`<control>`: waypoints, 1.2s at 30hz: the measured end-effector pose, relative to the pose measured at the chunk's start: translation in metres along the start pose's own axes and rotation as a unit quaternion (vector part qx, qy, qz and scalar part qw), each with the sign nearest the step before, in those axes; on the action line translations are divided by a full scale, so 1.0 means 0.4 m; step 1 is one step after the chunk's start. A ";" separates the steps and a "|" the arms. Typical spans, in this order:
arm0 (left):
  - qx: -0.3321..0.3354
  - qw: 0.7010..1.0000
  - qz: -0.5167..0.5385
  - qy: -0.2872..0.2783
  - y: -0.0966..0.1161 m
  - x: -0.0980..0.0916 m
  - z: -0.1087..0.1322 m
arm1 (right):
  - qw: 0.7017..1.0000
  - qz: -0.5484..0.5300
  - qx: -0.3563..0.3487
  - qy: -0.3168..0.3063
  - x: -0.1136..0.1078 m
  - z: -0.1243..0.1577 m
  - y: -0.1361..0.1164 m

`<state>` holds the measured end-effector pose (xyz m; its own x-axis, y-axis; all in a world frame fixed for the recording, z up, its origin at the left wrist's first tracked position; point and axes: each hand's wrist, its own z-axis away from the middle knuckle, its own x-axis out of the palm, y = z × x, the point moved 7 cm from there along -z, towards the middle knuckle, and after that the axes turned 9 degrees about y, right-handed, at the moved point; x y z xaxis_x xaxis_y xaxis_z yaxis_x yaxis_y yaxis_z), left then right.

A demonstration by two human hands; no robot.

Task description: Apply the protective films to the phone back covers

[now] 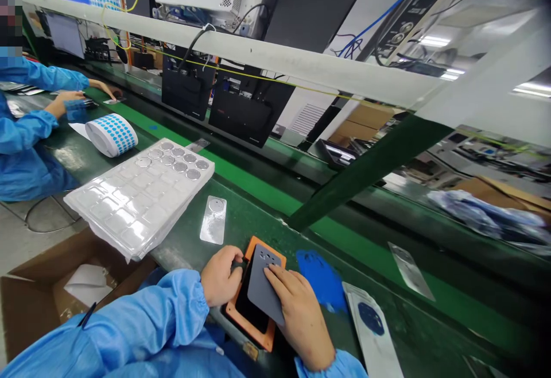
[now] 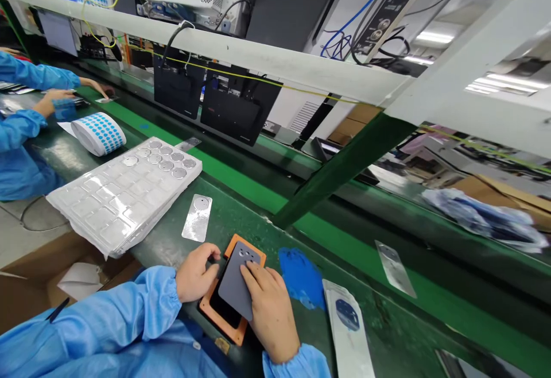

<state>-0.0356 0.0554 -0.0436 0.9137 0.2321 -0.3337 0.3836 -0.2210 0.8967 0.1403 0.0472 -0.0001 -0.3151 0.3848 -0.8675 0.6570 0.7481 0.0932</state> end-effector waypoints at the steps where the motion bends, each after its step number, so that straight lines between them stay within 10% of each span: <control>1: -0.001 1.000 -0.002 0.000 0.000 -0.001 0.000 | 1.000 -0.002 0.001 0.001 -0.002 -0.002 -0.003; 21: 0.092 0.995 -0.042 0.014 0.049 -0.009 -0.036 | 0.989 -0.074 0.076 -0.104 0.014 -0.019 0.004; 27: 0.211 0.962 -0.152 -0.080 0.097 0.066 -0.127 | 0.985 -0.086 0.089 -0.124 0.024 -0.016 -0.003; 36: 0.181 0.946 -0.230 -0.142 0.056 0.110 -0.151 | 0.954 -0.194 0.131 -0.184 0.001 -0.059 0.092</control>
<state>0.0050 0.1180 -0.0205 0.6190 0.1299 -0.7746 0.7224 -0.4812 0.4965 0.1481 0.0876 0.0145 -0.3391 -0.1468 -0.9292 0.7037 0.6159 -0.3541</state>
